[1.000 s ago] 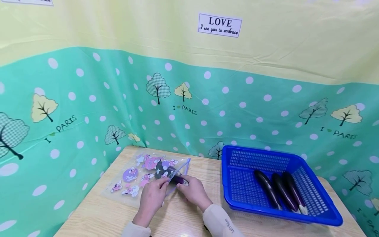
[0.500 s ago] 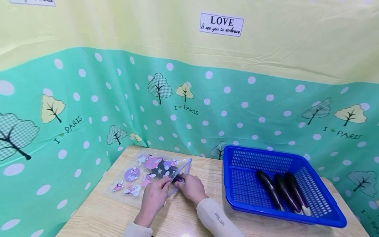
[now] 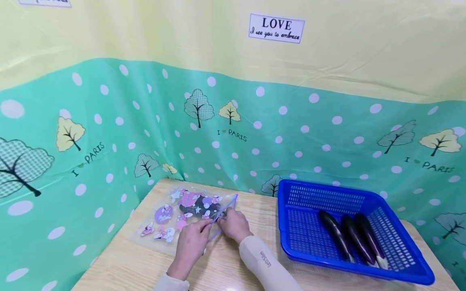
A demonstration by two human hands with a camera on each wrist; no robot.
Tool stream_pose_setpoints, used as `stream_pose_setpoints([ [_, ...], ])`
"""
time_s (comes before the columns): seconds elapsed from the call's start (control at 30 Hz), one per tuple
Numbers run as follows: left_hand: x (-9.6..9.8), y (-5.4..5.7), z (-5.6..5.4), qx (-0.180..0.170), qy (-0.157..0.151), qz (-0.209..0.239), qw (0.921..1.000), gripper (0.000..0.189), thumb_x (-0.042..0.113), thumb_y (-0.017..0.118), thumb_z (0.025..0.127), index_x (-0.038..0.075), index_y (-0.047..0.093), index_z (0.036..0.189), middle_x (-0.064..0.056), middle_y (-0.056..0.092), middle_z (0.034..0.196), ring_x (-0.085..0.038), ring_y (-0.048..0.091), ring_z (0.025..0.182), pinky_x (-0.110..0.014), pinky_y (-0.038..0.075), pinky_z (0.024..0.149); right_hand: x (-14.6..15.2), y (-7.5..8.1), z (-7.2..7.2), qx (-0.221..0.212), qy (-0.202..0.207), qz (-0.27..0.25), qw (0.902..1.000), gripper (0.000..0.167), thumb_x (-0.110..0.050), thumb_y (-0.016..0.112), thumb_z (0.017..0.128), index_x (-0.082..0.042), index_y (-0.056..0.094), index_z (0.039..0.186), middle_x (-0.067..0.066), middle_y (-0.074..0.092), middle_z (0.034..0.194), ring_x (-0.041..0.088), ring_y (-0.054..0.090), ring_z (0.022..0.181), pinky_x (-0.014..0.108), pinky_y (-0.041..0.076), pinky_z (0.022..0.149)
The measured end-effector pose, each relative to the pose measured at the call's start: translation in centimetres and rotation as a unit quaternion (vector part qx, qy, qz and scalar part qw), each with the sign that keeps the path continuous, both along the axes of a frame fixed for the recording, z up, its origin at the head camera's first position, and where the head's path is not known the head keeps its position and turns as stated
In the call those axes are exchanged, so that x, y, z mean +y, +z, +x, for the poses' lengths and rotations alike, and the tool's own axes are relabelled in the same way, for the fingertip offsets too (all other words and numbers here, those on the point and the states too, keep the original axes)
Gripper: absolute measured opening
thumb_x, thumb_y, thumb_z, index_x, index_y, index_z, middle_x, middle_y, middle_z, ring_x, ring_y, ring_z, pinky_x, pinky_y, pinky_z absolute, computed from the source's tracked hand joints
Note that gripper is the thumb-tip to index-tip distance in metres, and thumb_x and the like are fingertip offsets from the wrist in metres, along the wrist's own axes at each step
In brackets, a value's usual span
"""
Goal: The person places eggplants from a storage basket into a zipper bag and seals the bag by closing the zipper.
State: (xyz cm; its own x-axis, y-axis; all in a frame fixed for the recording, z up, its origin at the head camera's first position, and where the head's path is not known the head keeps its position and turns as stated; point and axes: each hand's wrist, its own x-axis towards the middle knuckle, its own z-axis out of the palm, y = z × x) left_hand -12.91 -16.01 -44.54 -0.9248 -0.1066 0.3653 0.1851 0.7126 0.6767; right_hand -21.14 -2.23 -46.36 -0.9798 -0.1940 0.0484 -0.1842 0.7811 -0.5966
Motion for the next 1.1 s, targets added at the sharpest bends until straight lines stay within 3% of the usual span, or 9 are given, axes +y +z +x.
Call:
stream_pose_setpoints([
  [0.1,0.0,0.1,0.0,0.01,-0.004,-0.002,0.9999,0.018,0.004,0.072,0.09,0.005,0.079,0.106,-0.011,0.076,0.096,-0.004,0.048,0.053,-0.026,0.04,0.048,0.0,0.1,-0.3,0.024,0.001,0.019,0.9995,0.024,-0.024,0.076,0.09,-0.002,0.068,0.093,0.008,0.062,0.078,0.025,0.059,0.071,0.044,0.052,0.068],
  [0.33,0.5,0.3,0.2,-0.007,-0.013,0.02,0.9997,0.018,0.004,0.07,0.092,0.005,0.078,0.108,-0.011,0.076,0.095,-0.004,0.043,0.04,-0.027,0.038,0.043,0.4,-0.3,-1.0,0.074,-0.032,0.076,0.9939,0.025,-0.029,0.076,0.089,-0.005,0.069,0.086,0.009,0.064,0.074,0.026,0.061,0.067,0.042,0.052,0.061],
  [0.47,0.6,0.3,0.1,0.003,-0.012,0.011,0.9999,0.017,0.004,0.071,0.091,0.004,0.079,0.106,-0.013,0.076,0.1,-0.003,0.049,0.05,-0.027,0.042,0.05,0.8,-0.4,-1.4,0.089,-0.058,0.093,0.9899,0.027,-0.031,0.078,0.088,-0.006,0.071,0.083,0.011,0.067,0.075,0.028,0.064,0.067,0.043,0.053,0.06],
  [0.57,0.7,0.4,0.0,0.01,-0.017,0.007,0.9998,0.017,0.004,0.071,0.09,0.005,0.079,0.105,-0.013,0.076,0.1,-0.003,0.049,0.051,-0.026,0.043,0.051,0.8,-0.5,-1.6,0.086,-0.066,0.095,0.9896,0.028,-0.033,0.079,0.087,-0.005,0.071,0.085,0.012,0.067,0.077,0.029,0.065,0.07,0.043,0.053,0.062],
  [0.8,0.8,0.2,-0.1,-0.005,-0.029,0.013,0.9995,0.018,0.003,0.069,0.092,0.005,0.078,0.107,-0.013,0.075,0.095,-0.001,0.04,0.033,-0.025,0.038,0.041,0.6,-0.8,-1.5,0.068,-0.05,0.09,0.9924,0.025,-0.028,0.078,0.087,-0.006,0.067,0.084,0.01,0.065,0.075,0.028,0.063,0.07,0.043,0.053,0.063],
  [1.0,0.4,-0.3,-0.1,-0.007,-0.023,-0.018,0.9996,0.018,0.006,0.071,0.091,0.007,0.079,0.107,-0.009,0.075,0.092,-0.002,0.042,0.042,-0.026,0.037,0.046,0.3,-0.3,-0.4,0.054,-0.021,0.106,0.9927,0.023,-0.026,0.079,0.085,-0.005,0.07,0.088,0.009,0.065,0.079,0.027,0.063,0.073,0.042,0.053,0.067],
  [1.1,0.1,-0.4,-0.2,-0.005,-0.024,-0.02,0.9995,0.017,0.006,0.071,0.091,0.007,0.079,0.107,-0.006,0.074,0.087,-0.003,0.042,0.044,-0.026,0.037,0.046,0.1,0.7,0.4,0.041,-0.012,0.112,0.9928,0.022,-0.026,0.078,0.085,-0.007,0.069,0.08,0.009,0.064,0.077,0.025,0.06,0.07,0.041,0.053,0.064],
])
